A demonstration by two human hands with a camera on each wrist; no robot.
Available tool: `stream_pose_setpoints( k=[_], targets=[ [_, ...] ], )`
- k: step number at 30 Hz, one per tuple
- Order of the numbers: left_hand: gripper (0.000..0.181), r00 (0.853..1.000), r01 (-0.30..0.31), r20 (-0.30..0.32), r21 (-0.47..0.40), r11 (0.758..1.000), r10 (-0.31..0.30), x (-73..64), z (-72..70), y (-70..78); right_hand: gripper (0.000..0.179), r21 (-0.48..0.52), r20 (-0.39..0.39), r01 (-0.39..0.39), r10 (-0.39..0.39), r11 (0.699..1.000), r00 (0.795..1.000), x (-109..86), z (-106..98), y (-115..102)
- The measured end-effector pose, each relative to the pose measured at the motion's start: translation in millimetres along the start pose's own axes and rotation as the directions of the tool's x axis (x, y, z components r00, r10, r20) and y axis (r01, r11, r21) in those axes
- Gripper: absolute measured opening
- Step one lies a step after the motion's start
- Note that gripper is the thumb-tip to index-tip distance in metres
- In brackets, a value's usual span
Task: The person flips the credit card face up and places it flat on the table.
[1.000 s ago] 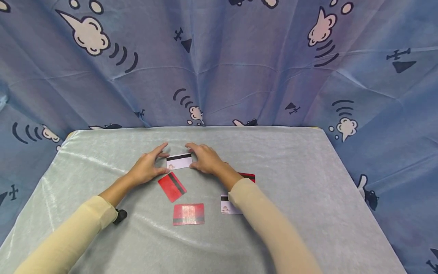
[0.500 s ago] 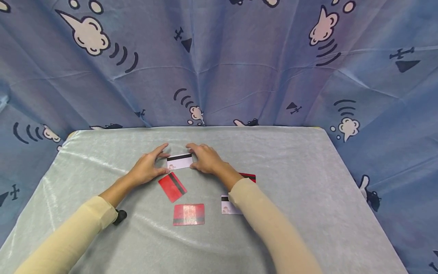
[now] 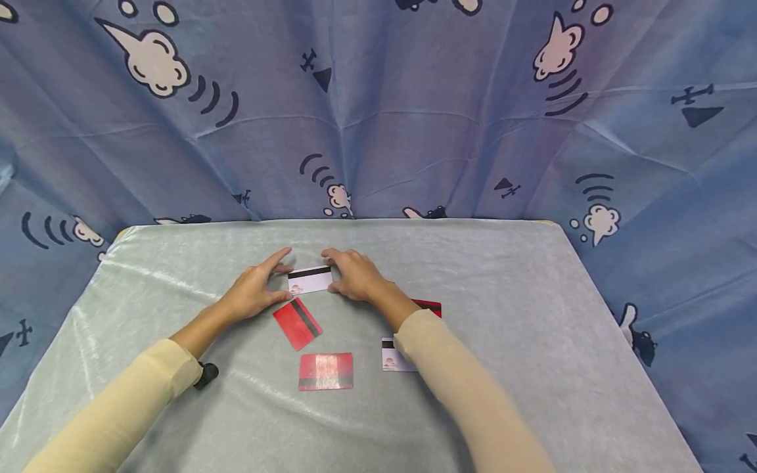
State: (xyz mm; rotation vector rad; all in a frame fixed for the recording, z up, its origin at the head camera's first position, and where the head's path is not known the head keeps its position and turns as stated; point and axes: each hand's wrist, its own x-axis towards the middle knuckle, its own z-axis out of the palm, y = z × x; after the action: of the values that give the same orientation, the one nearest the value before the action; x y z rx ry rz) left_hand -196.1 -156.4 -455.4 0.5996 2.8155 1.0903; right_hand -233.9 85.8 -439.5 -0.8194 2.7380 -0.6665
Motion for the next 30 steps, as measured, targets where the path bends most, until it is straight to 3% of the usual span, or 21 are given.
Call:
stream_pose_setpoints(
  k=[19,30],
  targets=[
    [0.091,1.0,0.016,0.005,-0.09,0.996,-0.015,3.2,-9.8,12.4,0.071,0.006,0.017,-0.016,0.016,1.0,1.0,-0.7,-2.6,-2.4],
    [0.091,1.0,-0.01,-0.013,-0.104,0.995,0.008,6.2,-14.5,21.4,0.071,-0.002,0.016,-0.011,0.011,1.0,1.0,-1.1,-2.1,-1.4]
  ],
)
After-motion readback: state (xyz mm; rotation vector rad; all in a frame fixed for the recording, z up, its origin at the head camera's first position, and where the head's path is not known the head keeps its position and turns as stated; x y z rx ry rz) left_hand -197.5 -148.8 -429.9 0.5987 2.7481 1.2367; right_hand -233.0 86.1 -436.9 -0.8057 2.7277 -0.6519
